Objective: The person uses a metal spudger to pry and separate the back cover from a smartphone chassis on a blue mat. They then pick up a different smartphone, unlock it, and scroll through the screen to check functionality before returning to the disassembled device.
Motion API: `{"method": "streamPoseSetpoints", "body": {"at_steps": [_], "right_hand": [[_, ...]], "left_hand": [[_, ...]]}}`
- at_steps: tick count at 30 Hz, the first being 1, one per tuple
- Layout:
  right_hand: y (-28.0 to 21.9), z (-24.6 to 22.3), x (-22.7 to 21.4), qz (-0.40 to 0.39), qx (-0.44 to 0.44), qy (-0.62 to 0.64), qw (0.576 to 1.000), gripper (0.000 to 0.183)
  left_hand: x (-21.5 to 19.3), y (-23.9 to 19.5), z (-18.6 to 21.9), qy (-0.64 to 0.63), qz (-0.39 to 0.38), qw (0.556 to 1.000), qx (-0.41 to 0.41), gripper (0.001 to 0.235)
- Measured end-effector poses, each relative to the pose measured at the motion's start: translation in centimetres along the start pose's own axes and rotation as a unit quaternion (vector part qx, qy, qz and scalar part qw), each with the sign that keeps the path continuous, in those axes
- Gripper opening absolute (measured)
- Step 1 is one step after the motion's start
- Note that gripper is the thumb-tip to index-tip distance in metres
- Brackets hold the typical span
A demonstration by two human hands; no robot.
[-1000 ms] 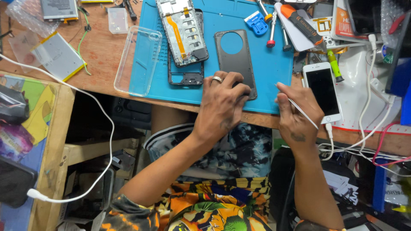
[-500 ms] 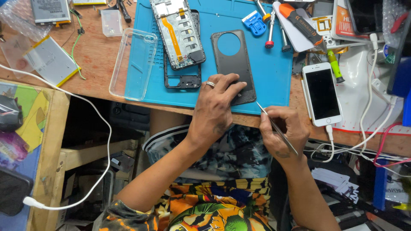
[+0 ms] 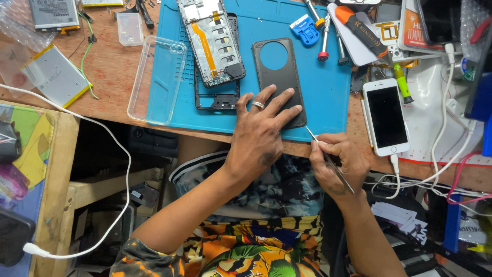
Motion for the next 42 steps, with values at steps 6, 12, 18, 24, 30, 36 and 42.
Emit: {"method": "streamPoseSetpoints", "body": {"at_steps": [6,12,18,24,30,36,42], "right_hand": [[0.4,-0.6,0.3,-0.021,-0.032,-0.027,0.999,0.022],[0.6,-1.1,0.6,-0.022,-0.059,-0.039,0.997,0.022],[0.3,-1.0,0.8,-0.013,-0.08,-0.021,0.996,0.021],[0.1,-1.0,0.9,-0.005,-0.093,0.025,0.995,0.021],[-0.4,-1.3,0.9,0.016,-0.117,0.013,0.993,0.021],[-0.5,-1.4,0.9,0.034,-0.133,0.0,0.99,0.024],[-0.5,-1.3,0.8,0.035,-0.122,0.019,0.992,0.024]], "left_hand": [[0.0,0.0,0.1,0.003,0.001,1.0,0.006,0.048],[0.2,0.1,0.2,0.006,-0.017,1.0,0.013,0.051],[0.3,0.1,0.3,0.012,-0.019,0.999,0.028,0.049],[0.2,0.0,0.4,0.017,-0.013,0.999,0.031,0.048],[0.0,-0.1,0.4,0.013,-0.011,0.999,0.03,0.05],[-0.3,0.0,0.6,0.008,0.002,1.0,0.025,0.048],[-1.3,-0.1,0.6,-0.071,0.022,0.997,0.012,0.039]]}}
Point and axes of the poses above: each hand's wrist, its own y-axis towards the middle knuckle, its own x-axis out of the palm, z = x × y, the point moved 8 cm from there along y, towards the middle knuckle, and after that the axes turned 6 degrees about -x, right-handed, at the moved point
